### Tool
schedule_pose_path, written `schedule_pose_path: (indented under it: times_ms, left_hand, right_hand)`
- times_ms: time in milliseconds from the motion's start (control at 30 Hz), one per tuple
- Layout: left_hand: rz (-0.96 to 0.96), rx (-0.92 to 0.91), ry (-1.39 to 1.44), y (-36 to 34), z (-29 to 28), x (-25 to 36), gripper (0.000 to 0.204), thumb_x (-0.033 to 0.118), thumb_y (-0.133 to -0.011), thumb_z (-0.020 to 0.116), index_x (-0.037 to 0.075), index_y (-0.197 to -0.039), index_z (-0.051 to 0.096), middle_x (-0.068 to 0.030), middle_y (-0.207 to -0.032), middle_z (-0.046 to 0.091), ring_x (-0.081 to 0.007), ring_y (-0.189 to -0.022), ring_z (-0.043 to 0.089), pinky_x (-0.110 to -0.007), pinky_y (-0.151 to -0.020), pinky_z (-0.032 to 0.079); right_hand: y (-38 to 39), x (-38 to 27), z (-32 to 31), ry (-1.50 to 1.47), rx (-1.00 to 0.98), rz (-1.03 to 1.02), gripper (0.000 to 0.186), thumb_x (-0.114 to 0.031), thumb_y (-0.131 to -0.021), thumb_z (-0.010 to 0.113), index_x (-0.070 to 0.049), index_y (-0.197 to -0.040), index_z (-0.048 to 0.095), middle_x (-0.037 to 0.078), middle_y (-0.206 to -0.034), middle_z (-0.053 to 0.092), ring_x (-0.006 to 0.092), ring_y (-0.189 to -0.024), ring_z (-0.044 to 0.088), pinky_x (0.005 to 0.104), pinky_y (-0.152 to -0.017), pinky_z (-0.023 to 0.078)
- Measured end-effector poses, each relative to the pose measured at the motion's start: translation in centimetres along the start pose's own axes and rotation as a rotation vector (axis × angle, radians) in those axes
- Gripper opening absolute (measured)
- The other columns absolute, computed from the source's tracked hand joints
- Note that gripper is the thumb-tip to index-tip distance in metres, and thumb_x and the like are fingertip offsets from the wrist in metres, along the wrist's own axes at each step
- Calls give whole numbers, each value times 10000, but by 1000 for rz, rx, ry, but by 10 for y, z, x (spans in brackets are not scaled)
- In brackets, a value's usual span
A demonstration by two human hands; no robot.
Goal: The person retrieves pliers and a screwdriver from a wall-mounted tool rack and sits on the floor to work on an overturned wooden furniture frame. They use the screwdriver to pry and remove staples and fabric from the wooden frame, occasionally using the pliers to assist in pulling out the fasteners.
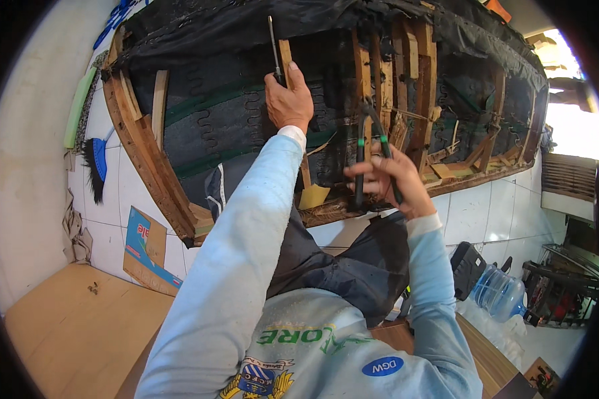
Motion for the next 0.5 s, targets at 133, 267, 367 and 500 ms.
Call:
schedule_pose_path:
  times_ms: [133, 267, 367, 500]
  left_hand:
    - [2, 5, 0, -1, 4, 0, 744, 617, -1055, 513, -70, -1332, 584, -356, -1271, 671, -542, -1190, 640, -552, -1029, 502]
    - [-18, -1, 1, 2, 1, 4, 746, 615, -1064, 499, -73, -1339, 587, -366, -1286, 666, -552, -1204, 632, -554, -1042, 493]
    - [11, 43, -2, 1, 2, 4, 727, 616, -1063, 500, -59, -1315, 597, -357, -1263, 675, -551, -1185, 639, -557, -1030, 495]
    - [-3, 12, 1, 1, 0, 4, 706, 611, -1061, 507, -49, -1291, 607, -349, -1238, 686, -548, -1166, 646, -561, -1017, 499]
  right_hand:
    - [-20, -42, 10, -348, -64, -96, 189, -118, -1046, 572, -3, -1196, 583, 337, -1273, 702, 565, -1255, 648, 653, -1039, 597]
    - [-26, -76, 18, -339, -144, -82, 193, -124, -1056, 557, 42, -1143, 600, 351, -1309, 683, 587, -1281, 620, 684, -1080, 553]
    - [-33, -89, 24, -400, -132, -98, 208, -111, -1056, 550, 72, -1148, 589, 360, -1307, 680, 608, -1268, 615, 675, -1063, 569]
    - [-40, -99, 18, -494, -141, -43, 242, -91, -1045, 552, 127, -1145, 576, 377, -1302, 672, 646, -1247, 604, 690, -1043, 577]
Point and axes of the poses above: each hand's wrist, its own y-axis away from the middle knuckle, its own z-axis out of the palm, x = y × z, the point moved 2 cm from there along -y, towards the middle knuckle
